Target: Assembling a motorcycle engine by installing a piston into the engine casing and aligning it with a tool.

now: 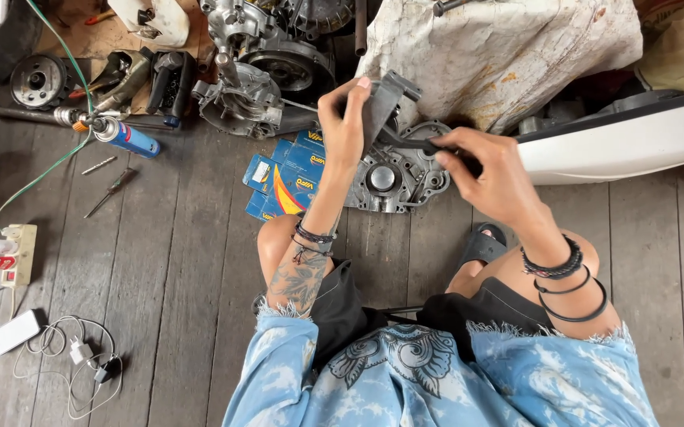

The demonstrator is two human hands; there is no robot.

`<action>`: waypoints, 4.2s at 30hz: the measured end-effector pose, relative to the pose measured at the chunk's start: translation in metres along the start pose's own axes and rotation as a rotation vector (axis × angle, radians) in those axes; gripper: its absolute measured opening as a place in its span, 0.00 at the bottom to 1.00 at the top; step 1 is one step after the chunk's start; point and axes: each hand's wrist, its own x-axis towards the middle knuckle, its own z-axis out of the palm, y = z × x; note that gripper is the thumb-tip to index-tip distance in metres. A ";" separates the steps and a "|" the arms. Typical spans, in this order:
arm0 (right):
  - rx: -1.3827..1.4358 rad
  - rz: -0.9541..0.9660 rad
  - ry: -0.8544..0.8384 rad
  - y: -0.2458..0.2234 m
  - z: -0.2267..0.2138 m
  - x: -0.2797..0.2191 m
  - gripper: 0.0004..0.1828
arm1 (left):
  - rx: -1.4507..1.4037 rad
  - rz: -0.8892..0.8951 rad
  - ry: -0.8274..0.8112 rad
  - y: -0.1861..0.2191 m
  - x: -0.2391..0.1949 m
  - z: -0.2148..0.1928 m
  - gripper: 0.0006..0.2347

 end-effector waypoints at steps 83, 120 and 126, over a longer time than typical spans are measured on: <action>-0.415 -0.180 0.272 0.009 0.006 0.008 0.06 | 0.226 0.064 -0.229 0.015 -0.024 0.010 0.29; 0.096 0.043 0.007 0.012 0.008 0.008 0.02 | 0.223 0.194 -0.297 0.005 -0.010 -0.010 0.17; 0.454 0.252 -0.027 0.004 0.015 0.008 0.10 | 0.163 0.281 -0.325 0.010 -0.020 -0.005 0.19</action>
